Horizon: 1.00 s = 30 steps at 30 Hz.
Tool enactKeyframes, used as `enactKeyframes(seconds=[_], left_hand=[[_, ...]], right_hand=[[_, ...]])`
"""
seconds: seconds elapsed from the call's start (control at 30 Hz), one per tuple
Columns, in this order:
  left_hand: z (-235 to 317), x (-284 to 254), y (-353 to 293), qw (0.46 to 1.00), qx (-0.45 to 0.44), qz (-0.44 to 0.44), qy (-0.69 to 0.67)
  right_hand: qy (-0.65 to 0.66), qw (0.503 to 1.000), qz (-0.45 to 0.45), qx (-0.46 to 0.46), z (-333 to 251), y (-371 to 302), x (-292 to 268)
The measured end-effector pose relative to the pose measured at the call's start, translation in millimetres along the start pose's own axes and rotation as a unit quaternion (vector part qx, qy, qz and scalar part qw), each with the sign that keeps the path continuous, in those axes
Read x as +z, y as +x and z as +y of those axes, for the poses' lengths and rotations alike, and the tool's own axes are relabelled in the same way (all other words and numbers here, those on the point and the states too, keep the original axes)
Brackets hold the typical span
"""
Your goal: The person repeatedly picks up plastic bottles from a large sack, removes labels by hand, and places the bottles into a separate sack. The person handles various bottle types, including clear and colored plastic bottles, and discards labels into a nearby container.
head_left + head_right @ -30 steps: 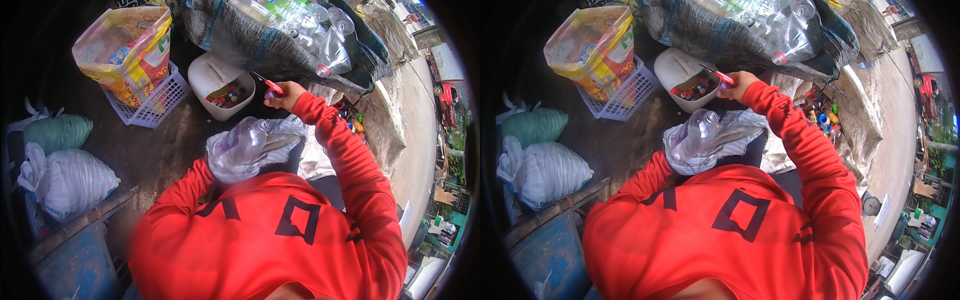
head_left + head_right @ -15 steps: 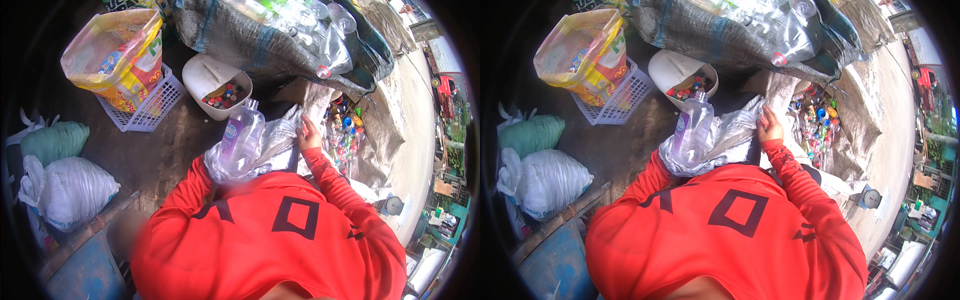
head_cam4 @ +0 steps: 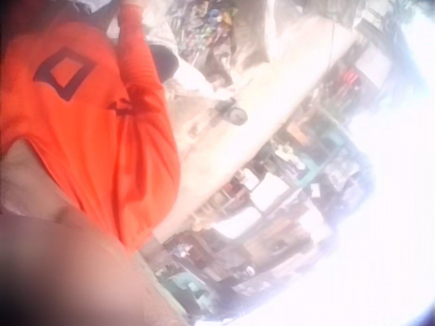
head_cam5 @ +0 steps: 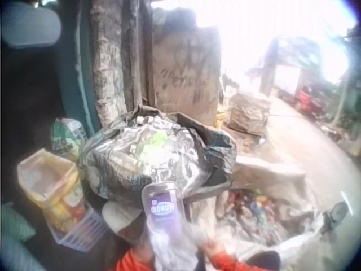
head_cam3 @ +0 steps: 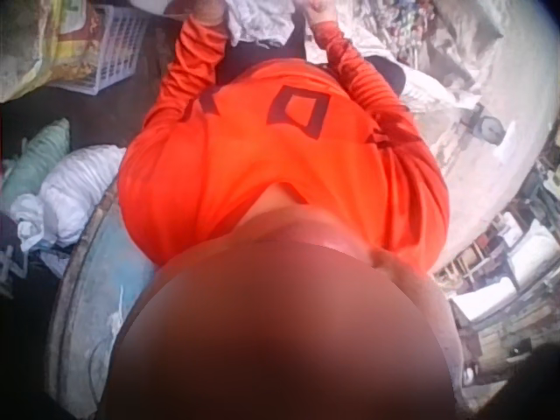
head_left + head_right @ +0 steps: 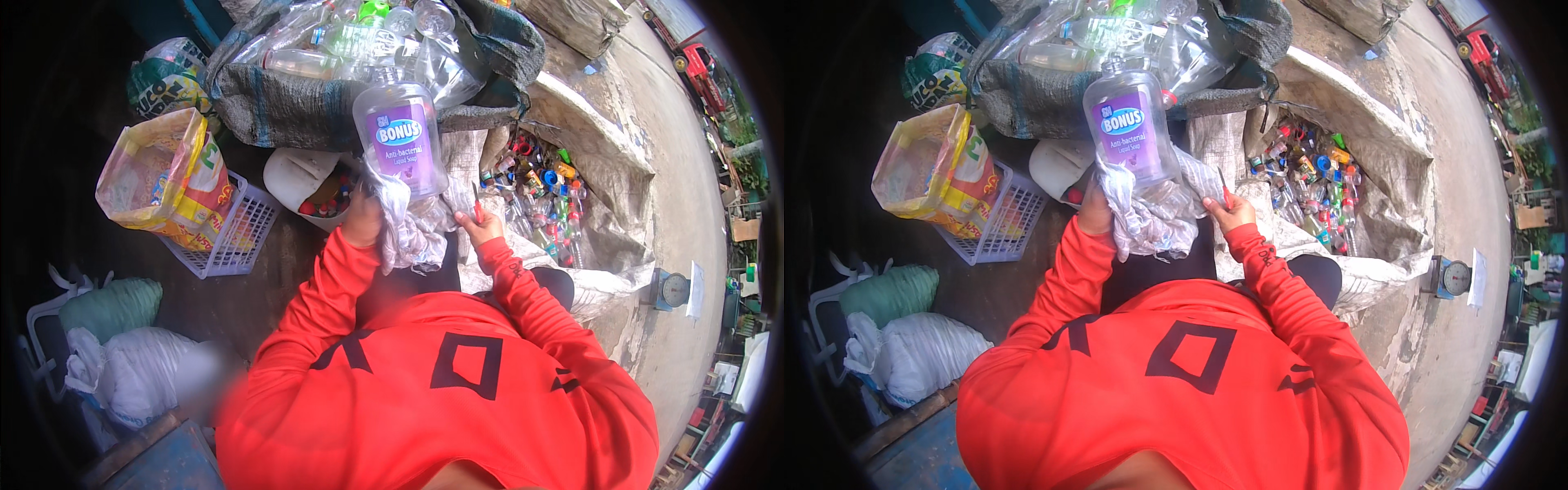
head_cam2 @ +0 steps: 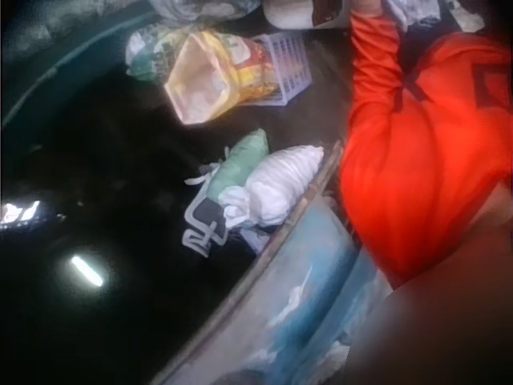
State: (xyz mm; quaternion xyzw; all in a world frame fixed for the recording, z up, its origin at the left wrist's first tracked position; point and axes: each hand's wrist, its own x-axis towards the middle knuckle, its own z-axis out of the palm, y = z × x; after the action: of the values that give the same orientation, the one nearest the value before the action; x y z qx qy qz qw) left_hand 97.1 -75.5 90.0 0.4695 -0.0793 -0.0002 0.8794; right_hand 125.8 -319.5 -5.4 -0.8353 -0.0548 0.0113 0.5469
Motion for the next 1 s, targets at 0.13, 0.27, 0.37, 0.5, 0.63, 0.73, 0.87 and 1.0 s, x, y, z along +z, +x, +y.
enactKeyframes(seconds=[0.13, 0.27, 0.37, 0.5, 0.63, 0.73, 0.87, 1.0], left_hand=[[11, 45, -1, 0.999, 0.003, 0.031, -0.013], [12, 83, 0, 0.996, -0.056, 0.013, -0.072], [8, 98, 4, 0.995, -0.048, -0.089, 0.012], [0, 113, 2, 0.989, -0.055, -0.127, 0.047], [3, 124, -3, 0.987, -0.079, -0.130, 0.047], [6, 131, -5, 0.986, -0.080, -0.140, 0.040], [10, 136, -4, 0.980, -0.081, -0.157, 0.088], [9, 136, -5, 0.978, -0.071, -0.166, 0.104]], right_hand=[[0.102, 0.995, -0.007, 0.008, -53, 13, -66], [0.092, 0.992, -0.040, -0.081, -132, -1, -113], [-0.004, 0.988, 0.019, -0.150, -171, -8, -126], [-0.058, 0.979, 0.063, -0.186, -184, -10, -136], [-0.102, 0.966, 0.076, -0.226, -182, -14, -144], [-0.109, 0.966, 0.066, -0.225, -182, -20, -150], [-0.085, 0.981, 0.042, -0.167, -182, -25, -153], [-0.034, 0.970, 0.084, -0.227, -178, -24, -150]])
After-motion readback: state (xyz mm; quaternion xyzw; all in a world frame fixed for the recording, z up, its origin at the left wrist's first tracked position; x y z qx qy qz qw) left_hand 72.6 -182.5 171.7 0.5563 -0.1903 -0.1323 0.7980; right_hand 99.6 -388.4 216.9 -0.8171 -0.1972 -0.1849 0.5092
